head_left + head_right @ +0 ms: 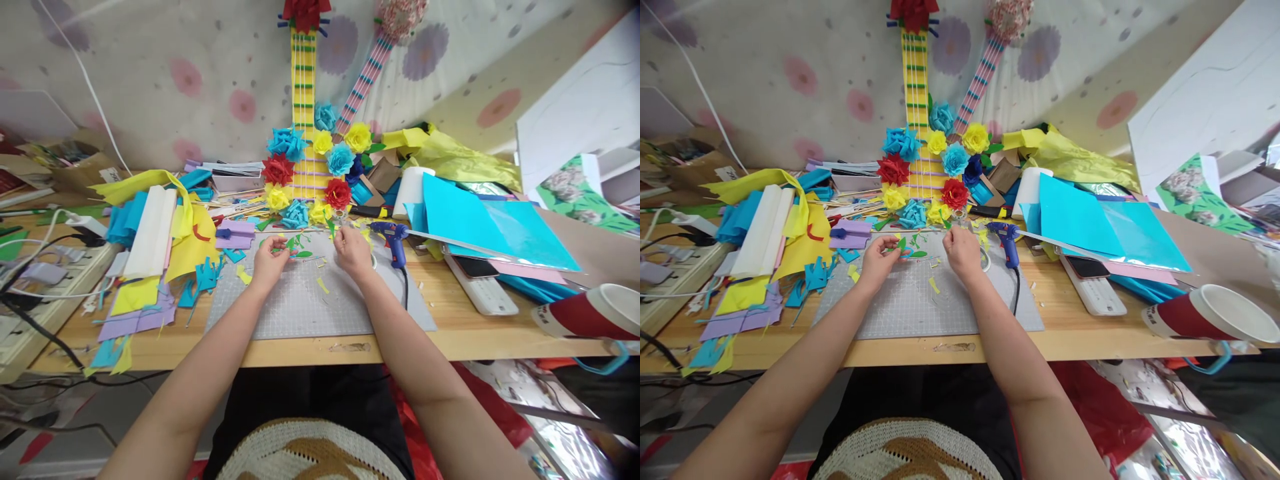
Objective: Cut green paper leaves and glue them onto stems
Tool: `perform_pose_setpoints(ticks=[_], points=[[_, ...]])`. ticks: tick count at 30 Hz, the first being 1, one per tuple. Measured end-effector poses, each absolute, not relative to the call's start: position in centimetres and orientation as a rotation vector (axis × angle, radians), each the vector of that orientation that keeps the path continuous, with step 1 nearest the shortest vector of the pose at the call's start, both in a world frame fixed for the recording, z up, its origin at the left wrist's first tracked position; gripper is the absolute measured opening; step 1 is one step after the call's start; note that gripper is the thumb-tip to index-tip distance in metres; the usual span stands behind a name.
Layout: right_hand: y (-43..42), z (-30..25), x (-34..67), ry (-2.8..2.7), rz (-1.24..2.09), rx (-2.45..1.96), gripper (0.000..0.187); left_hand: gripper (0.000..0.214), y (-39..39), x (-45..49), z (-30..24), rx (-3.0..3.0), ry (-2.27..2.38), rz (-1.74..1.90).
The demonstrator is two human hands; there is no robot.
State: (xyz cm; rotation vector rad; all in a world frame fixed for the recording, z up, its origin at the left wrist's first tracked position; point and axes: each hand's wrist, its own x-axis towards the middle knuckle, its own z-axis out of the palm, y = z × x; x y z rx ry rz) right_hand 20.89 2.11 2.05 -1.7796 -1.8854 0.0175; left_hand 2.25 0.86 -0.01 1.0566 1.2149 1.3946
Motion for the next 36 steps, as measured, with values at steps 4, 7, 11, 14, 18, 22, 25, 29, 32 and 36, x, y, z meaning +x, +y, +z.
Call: perform_pose_setpoints(ticks=[4,7,11,14,18,22,25,29,32,36], points=[[1.9,3.0,22.3,-1.868,0.143,-1.817,0.023,0.024,1.0,2.3,-0.2,1.074,1.204,1.404],[1.3,4.1,23.4,-1.925,0.183,-1.848,0.017,0.024,1.1,2.3,-0.3,1.096,1.207,1.407],[-0.3,5.5,26.0,-1.967,0.260,-2.069,0.022,0.023,1.0,2.3,0.0,1.095,1.211,1.410],[-1.4,5.8,28.5,-1.884,0.238,-2.334,0.034,0.023,1.0,2.3,0.2,1.093,1.209,1.407],[-1.7,5.1,31.2,-1.706,0.160,-2.571,0.047,0.023,1.0,2.3,0.1,1.104,1.214,1.400],[-0.6,3.6,31.9,-1.590,0.074,-2.486,0.065,0.019,0.9,2.2,-0.2,1.130,1.205,1.365],[0.5,2.6,31.6,-1.569,0.106,-2.449,0.066,0.016,0.8,2.2,-0.2,1.173,1.199,1.345],[1.5,1.8,31.4,-1.485,0.224,-2.410,0.053,0.013,0.8,2.3,0.0,1.258,1.208,1.338],[1.6,1.4,31.5,-1.359,0.242,-2.287,0.045,0.013,0.7,2.5,0.1,1.294,1.181,1.327],[1.2,1.3,30.9,-1.167,0.404,-1.923,0.046,0.021,0.6,2.7,0.2,1.218,1.135,1.294]])
